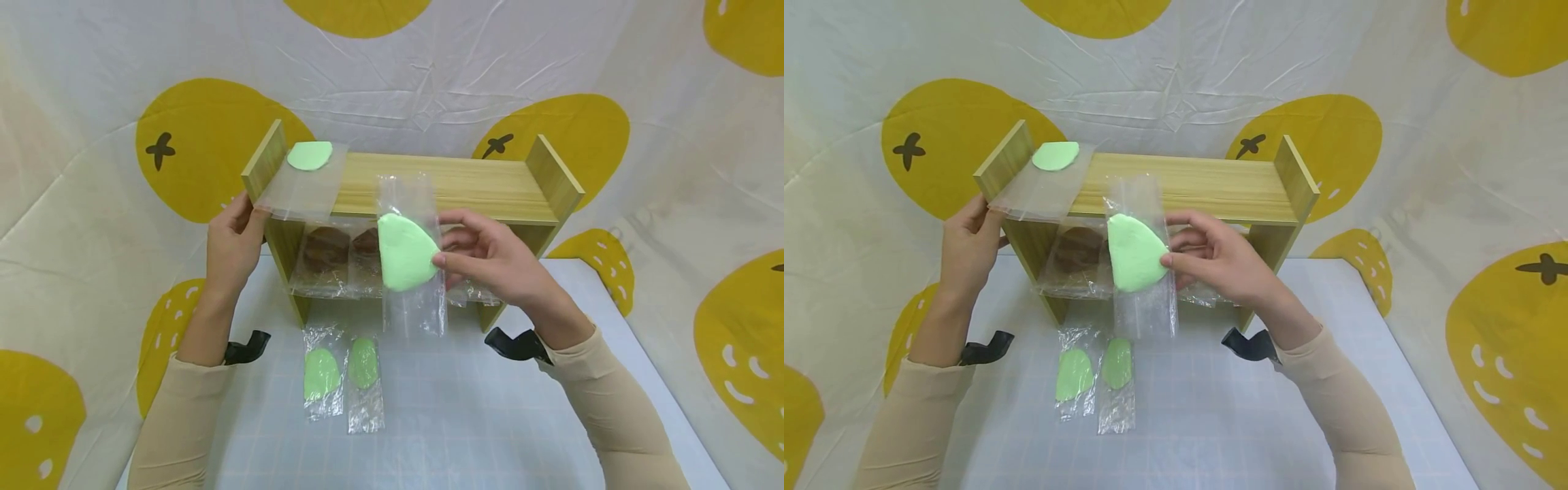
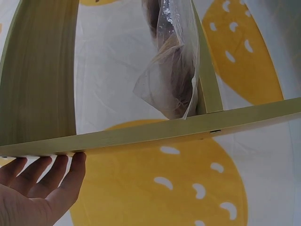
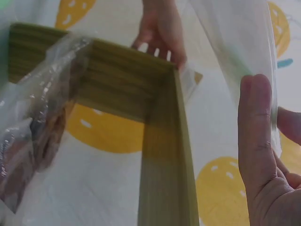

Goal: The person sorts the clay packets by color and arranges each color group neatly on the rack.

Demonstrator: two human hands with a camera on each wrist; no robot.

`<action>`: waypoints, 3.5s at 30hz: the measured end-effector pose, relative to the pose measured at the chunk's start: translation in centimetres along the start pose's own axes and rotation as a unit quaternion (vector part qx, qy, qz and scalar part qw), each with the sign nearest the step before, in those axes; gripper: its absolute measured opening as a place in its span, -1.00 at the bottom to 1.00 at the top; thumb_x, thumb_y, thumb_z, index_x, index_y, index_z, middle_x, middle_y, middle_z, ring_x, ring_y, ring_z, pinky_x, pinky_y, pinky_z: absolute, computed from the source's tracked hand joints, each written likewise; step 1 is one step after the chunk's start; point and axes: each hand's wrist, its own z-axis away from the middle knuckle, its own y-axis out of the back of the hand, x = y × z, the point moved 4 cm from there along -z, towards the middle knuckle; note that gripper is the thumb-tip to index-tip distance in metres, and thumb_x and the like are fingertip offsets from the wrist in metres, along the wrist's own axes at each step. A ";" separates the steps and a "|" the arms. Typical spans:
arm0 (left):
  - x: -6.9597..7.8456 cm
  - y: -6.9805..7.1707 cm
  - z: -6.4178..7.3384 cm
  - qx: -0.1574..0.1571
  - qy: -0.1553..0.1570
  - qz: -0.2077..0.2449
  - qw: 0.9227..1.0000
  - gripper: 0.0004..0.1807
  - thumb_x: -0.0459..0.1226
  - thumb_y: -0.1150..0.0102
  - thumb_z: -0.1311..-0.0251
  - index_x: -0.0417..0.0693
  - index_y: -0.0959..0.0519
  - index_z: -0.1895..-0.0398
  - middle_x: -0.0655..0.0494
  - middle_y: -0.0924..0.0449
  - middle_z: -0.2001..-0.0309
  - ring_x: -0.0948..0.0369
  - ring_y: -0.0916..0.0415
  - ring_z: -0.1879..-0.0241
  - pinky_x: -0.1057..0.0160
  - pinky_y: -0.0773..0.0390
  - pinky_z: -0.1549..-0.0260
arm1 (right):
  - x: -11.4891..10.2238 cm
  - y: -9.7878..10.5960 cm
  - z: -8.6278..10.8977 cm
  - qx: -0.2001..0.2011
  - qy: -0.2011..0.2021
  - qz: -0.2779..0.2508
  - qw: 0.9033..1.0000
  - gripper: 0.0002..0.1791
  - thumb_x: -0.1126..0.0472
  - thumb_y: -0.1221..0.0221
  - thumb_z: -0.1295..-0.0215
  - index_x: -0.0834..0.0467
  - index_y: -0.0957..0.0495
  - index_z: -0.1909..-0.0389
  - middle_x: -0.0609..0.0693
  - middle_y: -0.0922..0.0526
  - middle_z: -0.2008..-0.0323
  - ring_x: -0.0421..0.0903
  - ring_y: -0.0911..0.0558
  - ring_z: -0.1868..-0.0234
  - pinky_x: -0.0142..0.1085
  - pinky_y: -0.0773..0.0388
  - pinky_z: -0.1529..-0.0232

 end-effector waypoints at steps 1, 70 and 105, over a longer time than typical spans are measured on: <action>0.0 0.0 0.0 0.000 0.000 -0.001 1.000 -0.51 -0.02 -0.08 -0.45 0.30 -0.43 -0.41 0.15 -0.50 -0.29 0.14 -0.54 -0.09 0.34 -0.64 0.12 | -0.2 0.2 -0.4 0.006 -0.007 -0.007 1.000 -0.47 0.55 -0.18 -0.29 0.35 -0.34 -0.27 0.25 -0.64 0.21 0.01 -0.67 0.38 -0.12 -0.71 0.40; 0.1 -0.1 0.2 0.007 -0.002 -0.004 1.000 -0.52 -0.03 -0.08 -0.46 0.29 -0.43 -0.41 0.16 -0.50 -0.29 0.14 -0.52 -0.09 0.36 -0.64 0.11 | -1.2 0.9 -11.9 0.140 -0.006 0.182 0.973 -0.44 0.08 -0.16 -0.47 0.08 -0.36 -0.43 -0.01 -0.46 -0.33 -0.17 -0.44 -0.28 -0.30 -0.38 -0.26; 0.1 -0.1 0.2 0.011 0.004 -0.019 1.000 -0.52 0.00 -0.06 -0.46 0.30 -0.43 -0.41 0.17 -0.50 -0.29 0.12 -0.53 -0.12 0.29 -0.65 0.10 | 6.0 -4.7 2.3 0.023 0.085 0.073 0.993 -0.57 0.47 -0.16 -0.39 0.26 -0.46 -0.25 0.19 -0.61 -0.04 0.10 -0.60 -0.09 -0.13 -0.59 -0.09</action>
